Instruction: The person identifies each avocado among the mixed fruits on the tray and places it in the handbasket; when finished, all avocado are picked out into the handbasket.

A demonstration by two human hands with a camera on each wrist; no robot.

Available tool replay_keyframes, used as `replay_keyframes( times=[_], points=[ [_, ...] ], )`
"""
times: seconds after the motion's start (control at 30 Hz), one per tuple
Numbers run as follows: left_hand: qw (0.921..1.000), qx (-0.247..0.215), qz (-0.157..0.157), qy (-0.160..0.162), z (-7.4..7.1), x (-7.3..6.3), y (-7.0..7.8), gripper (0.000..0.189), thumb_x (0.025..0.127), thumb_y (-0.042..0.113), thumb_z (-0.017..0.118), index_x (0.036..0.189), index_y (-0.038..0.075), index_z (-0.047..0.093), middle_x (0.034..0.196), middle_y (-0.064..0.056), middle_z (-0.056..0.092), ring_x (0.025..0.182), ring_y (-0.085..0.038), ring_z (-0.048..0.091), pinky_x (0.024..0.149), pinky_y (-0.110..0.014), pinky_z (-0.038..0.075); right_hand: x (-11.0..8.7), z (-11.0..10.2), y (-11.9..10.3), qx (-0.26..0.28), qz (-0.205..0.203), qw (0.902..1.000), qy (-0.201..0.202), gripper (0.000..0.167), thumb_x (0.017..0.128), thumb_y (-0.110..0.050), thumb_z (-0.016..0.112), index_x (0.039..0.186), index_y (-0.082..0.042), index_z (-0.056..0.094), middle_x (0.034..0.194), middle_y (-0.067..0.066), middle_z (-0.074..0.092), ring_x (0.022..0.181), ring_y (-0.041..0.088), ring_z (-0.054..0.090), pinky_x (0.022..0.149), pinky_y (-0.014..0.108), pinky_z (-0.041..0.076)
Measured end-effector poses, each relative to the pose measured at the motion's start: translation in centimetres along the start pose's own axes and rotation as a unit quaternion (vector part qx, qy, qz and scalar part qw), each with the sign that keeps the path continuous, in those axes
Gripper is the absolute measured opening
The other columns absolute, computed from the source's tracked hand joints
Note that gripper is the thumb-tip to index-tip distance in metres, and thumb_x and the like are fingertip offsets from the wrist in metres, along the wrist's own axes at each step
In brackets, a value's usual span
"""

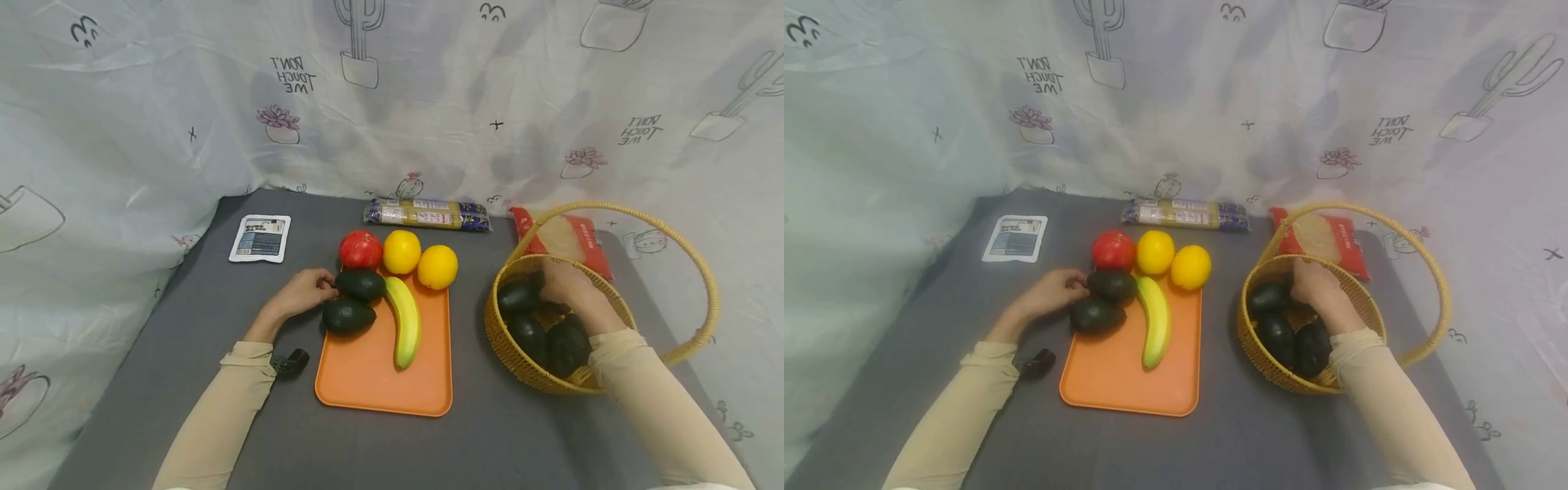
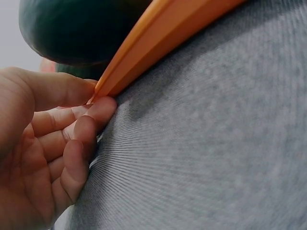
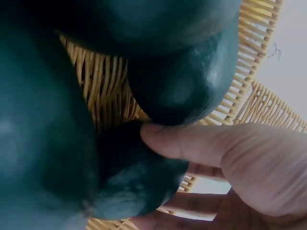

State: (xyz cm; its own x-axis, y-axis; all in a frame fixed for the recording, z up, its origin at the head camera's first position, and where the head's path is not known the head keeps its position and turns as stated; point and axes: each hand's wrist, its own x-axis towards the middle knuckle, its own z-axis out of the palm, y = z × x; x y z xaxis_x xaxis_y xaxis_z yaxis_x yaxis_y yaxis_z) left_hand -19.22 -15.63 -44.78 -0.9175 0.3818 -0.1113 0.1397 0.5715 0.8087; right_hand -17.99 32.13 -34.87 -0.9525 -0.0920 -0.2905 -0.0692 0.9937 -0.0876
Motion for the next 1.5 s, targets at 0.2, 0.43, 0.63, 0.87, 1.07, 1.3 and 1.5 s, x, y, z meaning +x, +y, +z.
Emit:
replay_keyframes(
  times=[0.2, 0.43, 0.63, 0.87, 1.07, 1.3, 1.5],
  points=[
    [1.0000, 0.005, 0.002, -0.003, 0.1, 0.2, -0.1, 0.021, 0.087, 0.012, 0.065, 0.100, -0.004, 0.065, 0.085, -0.013, 0.071, 0.070, -0.009, 0.058, 0.066, -0.025, 0.045, -0.7, -0.8, -1.4, -0.022, -0.003, 0.9995, 0.024, 0.048, 0.076, -0.009, 0.067, 0.117, 0.007, 0.049, 0.106, 0.036, 0.059, 0.095, 0.050, 0.060, 0.072, 0.061, 0.049],
    [1.0000, 0.005, 0.007, 0.000, 0.0, 0.3, -0.4, 0.021, 0.087, 0.012, 0.065, 0.100, -0.004, 0.066, 0.085, -0.013, 0.071, 0.070, -0.009, 0.058, 0.066, -0.024, 0.045, -3.1, -1.6, -9.0, -0.025, -0.078, 0.9801, 0.181, 0.030, 0.083, -0.009, 0.055, 0.111, -0.002, 0.064, 0.091, 0.019, 0.066, 0.061, 0.028, 0.055, 0.044, 0.040, 0.041],
    [1.0000, 0.002, 0.003, -0.001, -0.1, 0.0, -0.1, 0.020, 0.088, 0.011, 0.065, 0.100, -0.004, 0.065, 0.084, -0.013, 0.071, 0.068, -0.009, 0.057, 0.065, -0.024, 0.045, -3.5, 1.2, -17.0, -0.036, -0.262, 0.9273, 0.265, 0.039, 0.083, -0.013, 0.069, 0.121, -0.007, 0.063, 0.108, 0.013, 0.066, 0.088, 0.029, 0.065, 0.068, 0.042, 0.055],
    [1.0000, -0.001, -0.006, -0.001, 0.2, -0.1, 0.3, 0.021, 0.088, 0.012, 0.063, 0.102, -0.005, 0.065, 0.087, -0.015, 0.071, 0.071, -0.010, 0.059, 0.066, -0.025, 0.046, -2.5, 5.1, -23.3, -0.039, -0.374, 0.8830, 0.281, 0.050, 0.087, -0.031, 0.072, 0.130, -0.010, 0.058, 0.113, 0.009, 0.064, 0.097, 0.023, 0.063, 0.083, 0.034, 0.053],
    [0.9999, 0.010, -0.009, -0.005, 0.2, 0.1, 0.1, 0.021, 0.089, 0.012, 0.062, 0.103, -0.003, 0.065, 0.087, -0.014, 0.070, 0.071, -0.011, 0.058, 0.067, -0.026, 0.046, -2.0, 7.3, -25.5, -0.072, -0.440, 0.8751, 0.189, 0.060, 0.087, -0.041, 0.071, 0.139, -0.017, 0.052, 0.138, 0.008, 0.056, 0.124, 0.026, 0.053, 0.101, 0.040, 0.047],
    [0.9999, 0.007, -0.009, -0.006, 0.1, 0.2, 0.1, 0.021, 0.089, 0.013, 0.063, 0.103, -0.003, 0.065, 0.086, -0.013, 0.069, 0.070, -0.012, 0.059, 0.067, -0.027, 0.046, -1.3, 8.8, -26.1, -0.082, -0.442, 0.8714, 0.197, 0.054, 0.086, -0.032, 0.075, 0.133, -0.020, 0.053, 0.130, 0.005, 0.059, 0.120, 0.024, 0.054, 0.096, 0.036, 0.049],
    [0.9999, 0.003, -0.014, -0.006, 0.2, 0.1, 0.0, 0.021, 0.088, 0.012, 0.062, 0.103, -0.003, 0.065, 0.086, -0.013, 0.069, 0.070, -0.012, 0.059, 0.066, -0.026, 0.046, -1.8, 8.2, -25.6, -0.033, -0.450, 0.8667, 0.212, 0.061, 0.081, -0.034, 0.078, 0.134, -0.018, 0.052, 0.126, 0.006, 0.061, 0.116, 0.023, 0.056, 0.097, 0.037, 0.049]
  ],
)
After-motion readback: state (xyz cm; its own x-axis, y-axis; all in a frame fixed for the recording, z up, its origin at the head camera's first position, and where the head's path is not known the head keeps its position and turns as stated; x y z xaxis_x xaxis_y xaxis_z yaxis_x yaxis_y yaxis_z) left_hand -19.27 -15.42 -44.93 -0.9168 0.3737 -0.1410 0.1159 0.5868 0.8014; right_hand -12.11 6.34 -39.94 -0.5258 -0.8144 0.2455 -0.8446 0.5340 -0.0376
